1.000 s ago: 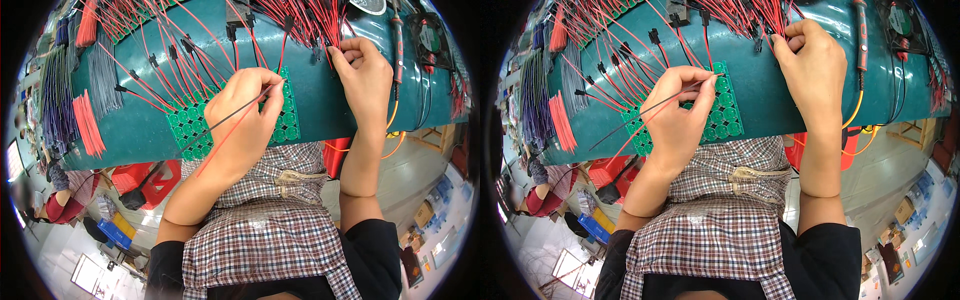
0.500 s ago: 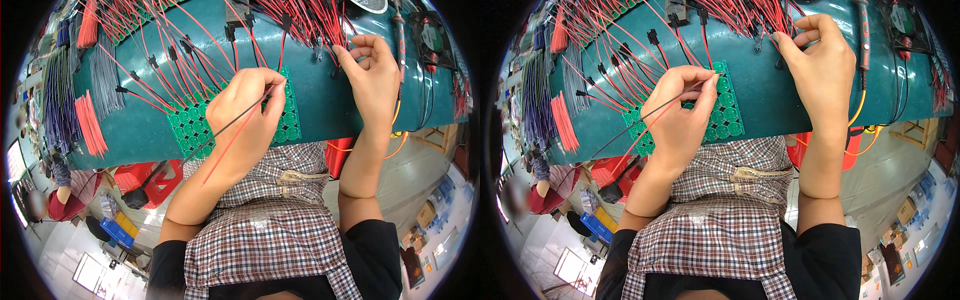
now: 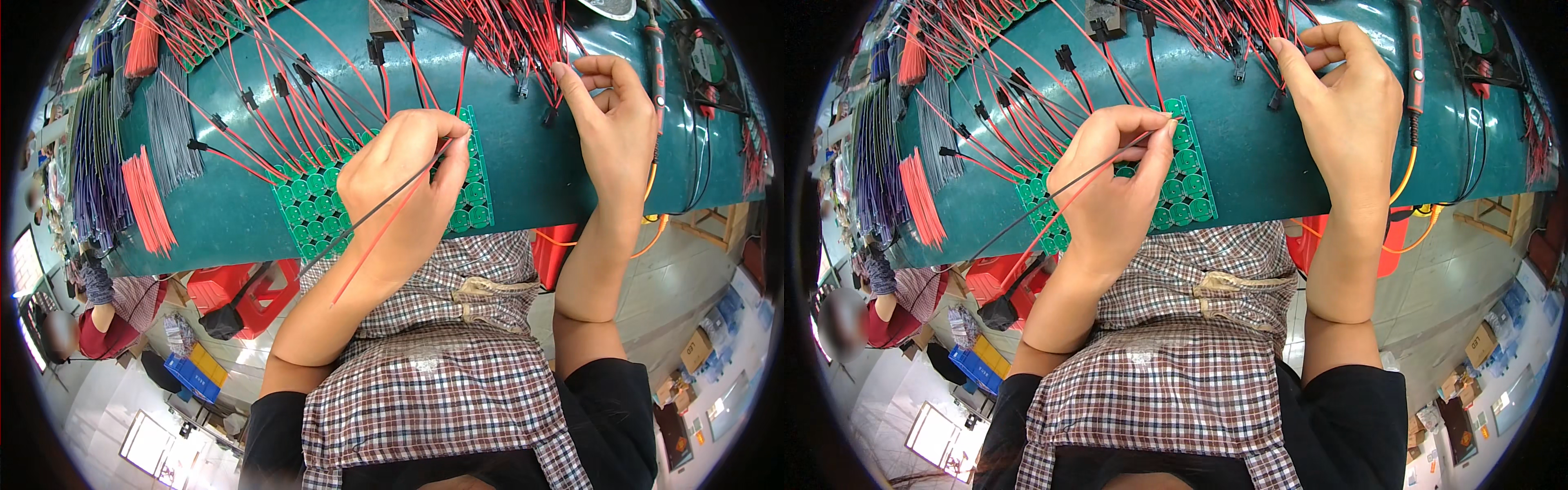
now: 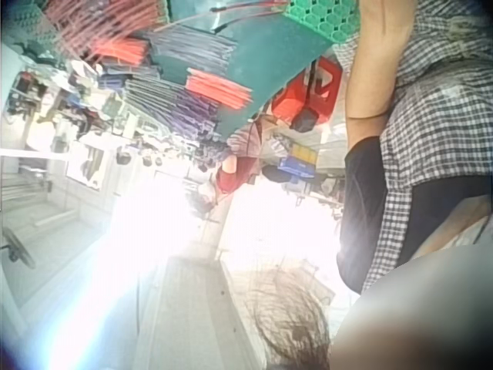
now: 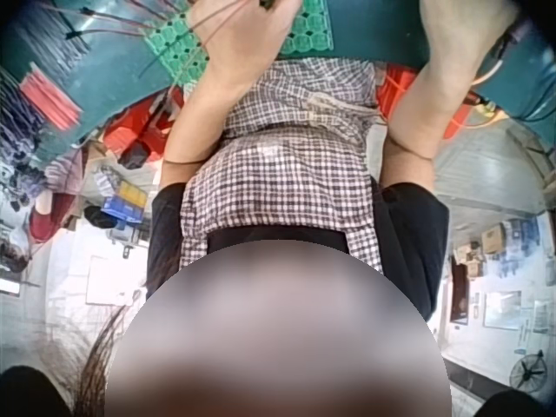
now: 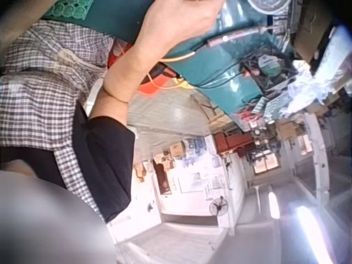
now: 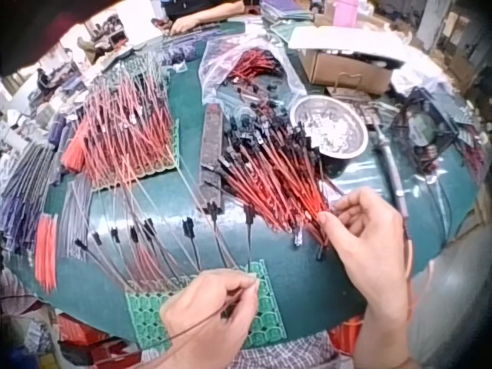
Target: Manually inserting wiring connectors into small electronic battery or circuit board components at a production line station.
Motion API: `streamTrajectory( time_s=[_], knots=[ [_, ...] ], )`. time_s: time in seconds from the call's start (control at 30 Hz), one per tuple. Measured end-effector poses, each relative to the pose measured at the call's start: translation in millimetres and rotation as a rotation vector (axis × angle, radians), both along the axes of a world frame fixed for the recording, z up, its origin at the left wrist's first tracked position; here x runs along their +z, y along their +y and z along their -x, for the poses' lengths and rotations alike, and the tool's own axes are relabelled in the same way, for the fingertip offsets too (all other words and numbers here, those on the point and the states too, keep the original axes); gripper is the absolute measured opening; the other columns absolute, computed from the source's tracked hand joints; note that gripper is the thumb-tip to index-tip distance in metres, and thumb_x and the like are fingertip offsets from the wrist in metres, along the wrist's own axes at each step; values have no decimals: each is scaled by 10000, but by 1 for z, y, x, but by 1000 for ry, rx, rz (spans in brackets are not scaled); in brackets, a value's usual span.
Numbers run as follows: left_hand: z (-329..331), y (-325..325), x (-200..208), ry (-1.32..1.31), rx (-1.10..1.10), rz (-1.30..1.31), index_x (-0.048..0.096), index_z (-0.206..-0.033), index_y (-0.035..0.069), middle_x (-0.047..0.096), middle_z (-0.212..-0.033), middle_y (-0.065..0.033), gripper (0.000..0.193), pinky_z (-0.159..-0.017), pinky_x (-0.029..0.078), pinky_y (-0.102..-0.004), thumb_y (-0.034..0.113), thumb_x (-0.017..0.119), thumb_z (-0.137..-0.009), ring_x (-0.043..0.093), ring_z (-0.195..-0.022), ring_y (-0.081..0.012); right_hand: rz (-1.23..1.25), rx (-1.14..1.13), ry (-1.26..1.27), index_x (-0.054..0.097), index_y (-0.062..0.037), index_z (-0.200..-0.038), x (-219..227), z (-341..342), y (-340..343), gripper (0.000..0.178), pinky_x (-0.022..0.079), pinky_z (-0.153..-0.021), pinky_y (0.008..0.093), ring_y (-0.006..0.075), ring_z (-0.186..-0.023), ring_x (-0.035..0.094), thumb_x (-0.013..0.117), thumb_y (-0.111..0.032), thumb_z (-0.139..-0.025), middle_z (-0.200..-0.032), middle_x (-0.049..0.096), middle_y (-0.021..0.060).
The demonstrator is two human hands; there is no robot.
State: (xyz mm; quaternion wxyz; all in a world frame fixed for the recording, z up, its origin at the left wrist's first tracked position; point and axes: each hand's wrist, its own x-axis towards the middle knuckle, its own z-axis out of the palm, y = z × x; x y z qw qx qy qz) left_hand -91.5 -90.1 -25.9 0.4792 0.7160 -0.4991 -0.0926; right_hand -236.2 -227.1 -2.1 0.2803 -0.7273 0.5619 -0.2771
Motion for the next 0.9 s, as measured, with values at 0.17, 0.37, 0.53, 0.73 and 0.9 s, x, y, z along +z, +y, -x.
streamTrajectory(
  time_s=[0.17,0.37,0.53,0.73,0.9],
  knots=[
    [0,-1,2,-14,12,4,634,-819,91,667,-778,-36,181,-515,484,-276,-5,747,-714,642,-594,-175,7,16,-11,680,10,-906,-1,-1,-1,281,449,-545,256,92,-567,573,789,-229,-807,-711,665,50],
    [3,-2,12,-35,-17,-95,659,-905,5,692,-837,-68,138,-604,567,-221,-44,732,-799,692,-708,-110,13,19,-17,679,13,-903,0,0,-2,279,455,-546,256,96,-564,585,782,-231,-812,-726,674,55],
    [3,-5,13,-78,36,-109,602,-854,89,644,-778,-40,198,-539,492,-305,17,729,-721,638,-618,-204,17,23,-2,681,12,-902,2,-1,-2,282,458,-550,256,97,-566,589,778,-238,-814,-736,681,57],
    [1,-6,14,-146,9,-111,583,-859,72,639,-775,-58,203,-552,499,-324,9,718,-721,646,-646,-228,26,17,14,686,9,-912,4,-2,-3,290,456,-554,254,96,-571,589,776,-249,-815,-739,683,54],
    [1,-8,24,-207,-2,-151,607,-863,63,659,-777,-53,185,-576,525,-305,2,719,-729,672,-667,-197,73,46,50,698,3,-936,3,-4,-6,279,362,-527,203,16,-553,475,775,-249,-844,-762,670,1]
  ],
)
